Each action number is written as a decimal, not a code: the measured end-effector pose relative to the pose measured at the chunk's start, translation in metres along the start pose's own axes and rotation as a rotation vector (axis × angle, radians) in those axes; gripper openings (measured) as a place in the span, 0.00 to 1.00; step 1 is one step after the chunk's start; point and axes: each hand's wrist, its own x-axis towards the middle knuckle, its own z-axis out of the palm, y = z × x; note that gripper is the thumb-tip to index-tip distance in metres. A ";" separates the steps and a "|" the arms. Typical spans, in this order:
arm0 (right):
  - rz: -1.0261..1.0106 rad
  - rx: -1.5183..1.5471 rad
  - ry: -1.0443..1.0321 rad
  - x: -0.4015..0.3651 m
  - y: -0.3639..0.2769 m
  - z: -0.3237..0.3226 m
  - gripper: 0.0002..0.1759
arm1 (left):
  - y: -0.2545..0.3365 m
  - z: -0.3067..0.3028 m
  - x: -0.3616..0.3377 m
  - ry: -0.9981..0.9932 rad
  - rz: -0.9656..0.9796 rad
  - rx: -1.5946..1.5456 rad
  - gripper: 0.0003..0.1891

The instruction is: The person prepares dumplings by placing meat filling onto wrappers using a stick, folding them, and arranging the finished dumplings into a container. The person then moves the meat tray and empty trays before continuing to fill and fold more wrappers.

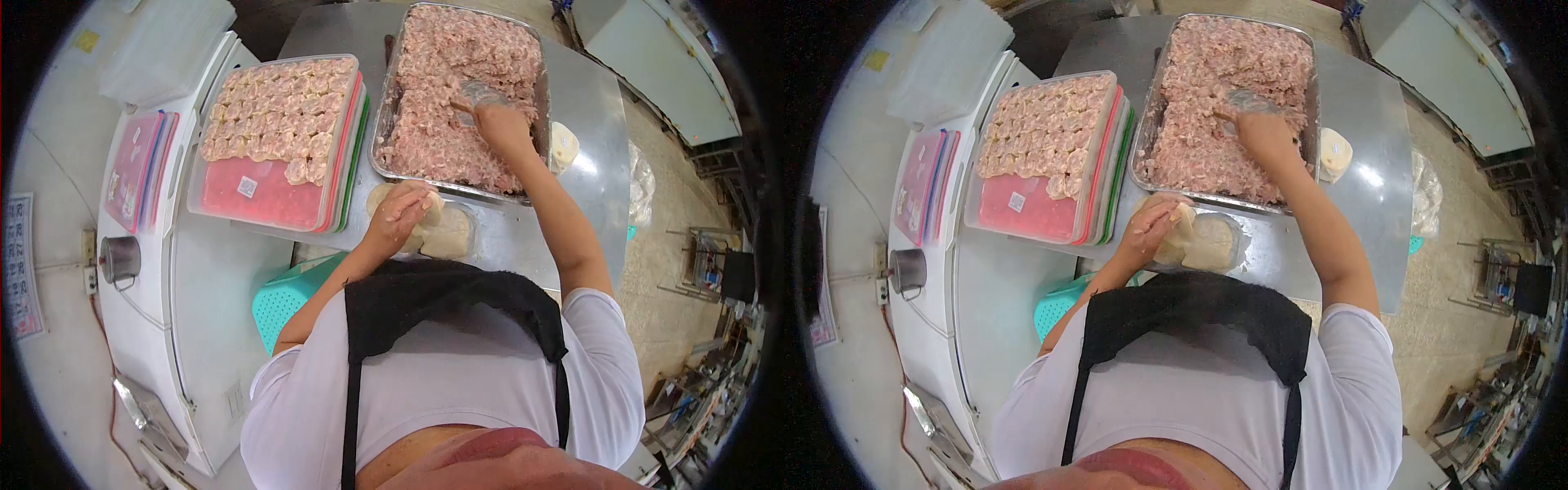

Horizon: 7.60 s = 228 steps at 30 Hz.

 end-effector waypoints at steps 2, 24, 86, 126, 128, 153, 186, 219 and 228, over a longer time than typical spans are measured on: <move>-0.048 0.105 0.036 -0.010 0.004 0.010 0.17 | 0.001 -0.003 -0.002 0.097 0.172 0.206 0.12; -0.295 0.240 0.133 0.004 -0.004 0.016 0.19 | 0.027 -0.033 -0.024 0.170 -0.421 -0.467 0.13; -0.284 0.408 0.098 -0.095 0.062 -0.066 0.13 | 0.048 0.071 0.139 0.584 -0.462 -1.315 0.30; -0.197 -0.096 -0.045 -0.084 0.083 -0.052 0.14 | 0.021 0.035 0.112 0.005 -0.437 0.270 0.30; -0.142 -0.019 -0.147 -0.095 0.092 -0.073 0.14 | 0.032 0.026 0.102 -0.018 -0.307 0.316 0.32; 0.246 1.252 -0.248 -0.158 -0.057 -0.134 0.23 | 0.083 -0.046 0.085 0.074 0.370 0.208 0.40; -0.168 0.725 0.188 -0.138 -0.120 -0.151 0.15 | 0.104 -0.175 0.010 -0.182 -0.035 0.148 0.17; 0.296 1.025 -0.028 -0.106 -0.049 -0.077 0.21 | 0.019 -0.225 -0.015 0.080 -0.029 0.616 0.44; -0.115 0.360 -0.066 0.013 0.028 -0.035 0.25 | 0.018 -0.204 0.003 0.373 -0.143 0.676 0.25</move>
